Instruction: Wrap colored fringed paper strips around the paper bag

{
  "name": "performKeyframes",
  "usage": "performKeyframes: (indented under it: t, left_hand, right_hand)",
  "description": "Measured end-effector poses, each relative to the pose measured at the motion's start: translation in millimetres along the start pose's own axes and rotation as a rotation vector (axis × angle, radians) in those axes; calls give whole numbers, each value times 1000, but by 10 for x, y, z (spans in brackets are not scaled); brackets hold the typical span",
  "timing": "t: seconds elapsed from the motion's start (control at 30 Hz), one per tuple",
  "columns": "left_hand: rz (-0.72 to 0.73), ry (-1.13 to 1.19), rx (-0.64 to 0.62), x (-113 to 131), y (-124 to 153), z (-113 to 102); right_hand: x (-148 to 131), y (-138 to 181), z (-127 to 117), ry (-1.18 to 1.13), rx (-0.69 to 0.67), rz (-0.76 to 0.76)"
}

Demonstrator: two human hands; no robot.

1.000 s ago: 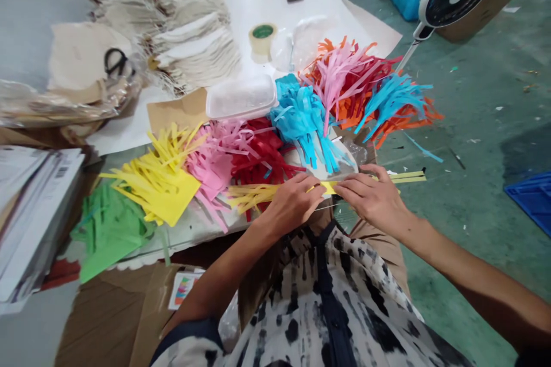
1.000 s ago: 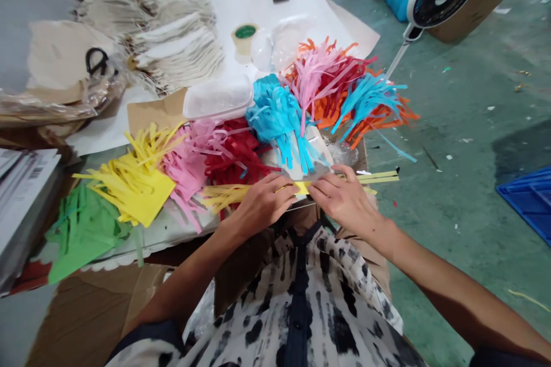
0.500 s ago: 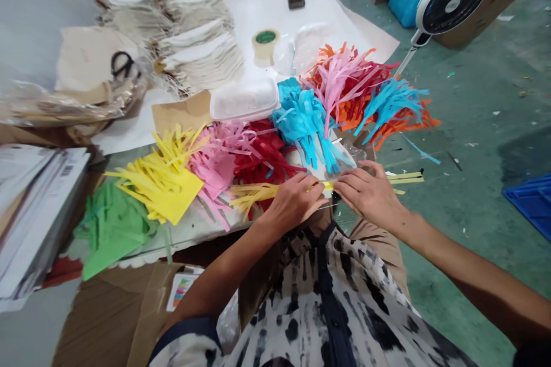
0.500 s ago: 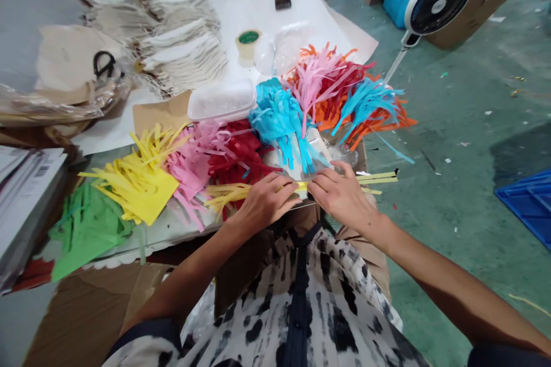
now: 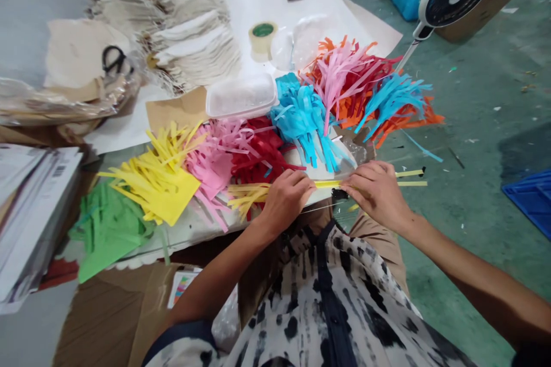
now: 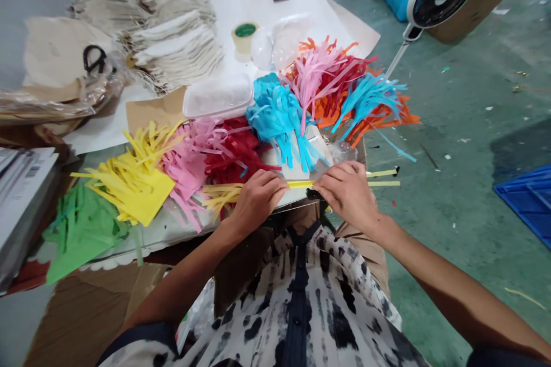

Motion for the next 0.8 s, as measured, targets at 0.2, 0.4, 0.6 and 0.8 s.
performKeyframes:
  t: [0.2,0.4,0.6,0.8]
  left_hand:
    - [-172,2,-33,-210,-9,-72]
    - [-234,4,-46,-256,-19,-104]
    - [-241,-39,-48,-254,-70,-67]
    - [-271,-204,-44,-188,-103,-74]
  right_hand:
    - [171,-36,-1,-165,-14,169]
    - [169,-95,68,-5,-88,148]
    - [105,-150,71,56,-102,170]
    - [-49,-136,8,281,-63,153]
Point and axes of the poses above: each hand's wrist, its own y-axis away from the middle knuckle, its own z-axis out of the palm, x = y × z, the point moved 9 cm from there along -y, towards the middle knuckle
